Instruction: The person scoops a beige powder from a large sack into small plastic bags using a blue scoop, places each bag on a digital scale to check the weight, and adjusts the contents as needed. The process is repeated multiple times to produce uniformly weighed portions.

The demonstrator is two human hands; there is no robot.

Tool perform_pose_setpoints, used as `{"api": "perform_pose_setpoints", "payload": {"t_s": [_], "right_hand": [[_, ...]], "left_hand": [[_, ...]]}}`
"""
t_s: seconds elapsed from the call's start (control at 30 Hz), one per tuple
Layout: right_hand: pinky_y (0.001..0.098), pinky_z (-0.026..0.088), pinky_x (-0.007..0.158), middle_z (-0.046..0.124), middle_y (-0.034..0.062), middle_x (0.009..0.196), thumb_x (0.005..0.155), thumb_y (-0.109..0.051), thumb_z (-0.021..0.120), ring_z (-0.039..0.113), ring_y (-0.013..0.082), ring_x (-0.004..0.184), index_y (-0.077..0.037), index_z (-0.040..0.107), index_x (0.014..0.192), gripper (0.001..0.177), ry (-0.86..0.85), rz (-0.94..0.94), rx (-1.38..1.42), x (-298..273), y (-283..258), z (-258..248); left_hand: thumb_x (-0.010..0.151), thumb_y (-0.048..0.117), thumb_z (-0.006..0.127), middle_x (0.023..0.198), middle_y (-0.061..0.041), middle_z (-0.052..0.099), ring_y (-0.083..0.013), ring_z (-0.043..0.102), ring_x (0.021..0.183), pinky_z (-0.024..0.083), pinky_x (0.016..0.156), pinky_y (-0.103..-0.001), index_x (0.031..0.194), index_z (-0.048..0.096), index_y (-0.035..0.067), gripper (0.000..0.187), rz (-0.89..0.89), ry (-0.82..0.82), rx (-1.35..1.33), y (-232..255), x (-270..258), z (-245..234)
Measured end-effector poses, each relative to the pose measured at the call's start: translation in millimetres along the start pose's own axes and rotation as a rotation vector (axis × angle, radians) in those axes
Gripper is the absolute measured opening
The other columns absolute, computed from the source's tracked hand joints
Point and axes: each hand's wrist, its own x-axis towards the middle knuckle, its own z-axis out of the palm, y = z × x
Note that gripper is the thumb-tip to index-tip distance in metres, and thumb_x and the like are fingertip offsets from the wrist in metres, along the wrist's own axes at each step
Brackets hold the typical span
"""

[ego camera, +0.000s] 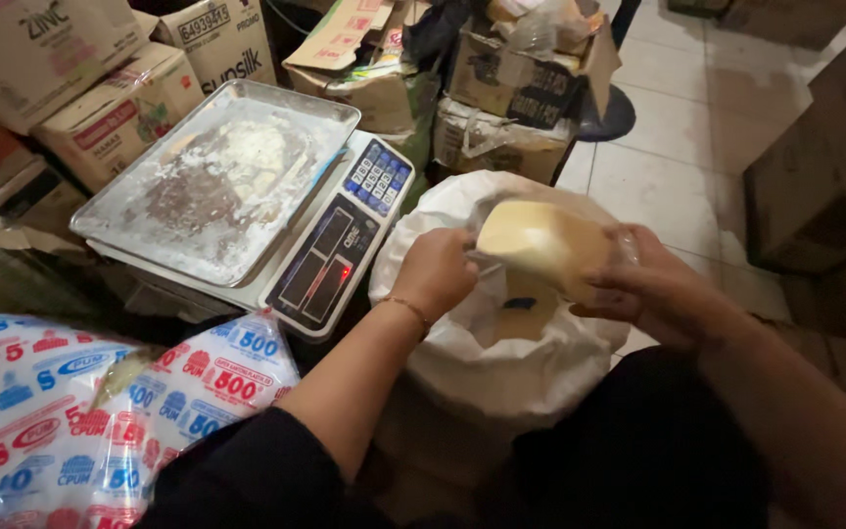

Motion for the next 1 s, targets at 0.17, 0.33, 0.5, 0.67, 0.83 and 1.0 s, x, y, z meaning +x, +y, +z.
{"api": "perform_pose_setpoints", "payload": {"t_s": [0.17,0.33,0.5,0.67,0.83,1.0], "right_hand": [[0.0454,0.063,0.074,0.055,0.019,0.132,0.071,-0.013,0.078,0.067,0.0328,0.11,-0.011,0.037,0.14,0.081,0.065,-0.072,-0.364,-2,-27,12],[0.0431,0.066,0.07,0.063,0.0225,0.118,0.076,-0.023,0.08,0.071,0.0323,0.094,-0.013,0.043,0.136,0.071,0.095,-0.09,-0.657,-7,-57,21],[0.04,0.064,0.064,0.07,0.0213,0.106,0.073,-0.032,0.077,0.073,0.0315,0.08,-0.016,0.043,0.137,0.074,0.046,-0.102,-0.851,-9,-88,32],[0.0394,0.063,0.062,0.069,0.0218,0.105,0.073,-0.03,0.073,0.073,0.031,0.077,-0.015,0.044,0.138,0.073,0.077,-0.105,-0.98,-12,-105,45],[0.0394,0.06,0.062,0.07,0.0224,0.102,0.073,-0.028,0.072,0.072,0.0312,0.076,-0.015,0.044,0.139,0.074,0.068,-0.096,-0.987,-18,-112,52],[0.0404,0.064,0.064,0.067,0.0215,0.108,0.075,-0.033,0.078,0.072,0.0308,0.083,-0.016,0.042,0.14,0.076,0.074,-0.083,-1.003,-14,-111,50]], "left_hand": [[0.076,0.013,0.068,0.096,-0.021,0.073,-0.0409,0.068,0.097,0.054,0.089,-0.047,0.091,0.076,0.003,0.02,-0.055,-0.007,-0.015,3,7,8],[0.075,0.017,0.07,0.102,-0.02,0.074,-0.0376,0.069,0.1,0.054,0.091,-0.043,0.102,0.076,0.004,0.03,-0.064,0.103,-0.149,5,8,12],[0.074,0.019,0.07,0.101,-0.019,0.075,-0.0363,0.07,0.099,0.055,0.091,-0.041,0.098,0.077,0.004,0.029,-0.112,0.089,-0.152,14,10,13],[0.074,0.018,0.07,0.1,-0.02,0.075,-0.0367,0.07,0.098,0.055,0.089,-0.041,0.099,0.076,0.003,0.029,-0.135,0.105,-0.147,23,9,11],[0.074,0.016,0.068,0.1,-0.021,0.075,-0.0354,0.072,0.098,0.055,0.091,-0.039,0.101,0.079,0.005,0.031,-0.201,0.049,-0.178,26,8,6],[0.073,0.014,0.067,0.1,-0.021,0.075,-0.0347,0.072,0.097,0.055,0.09,-0.038,0.102,0.078,0.005,0.033,-0.238,0.046,-0.205,26,9,3]]}}
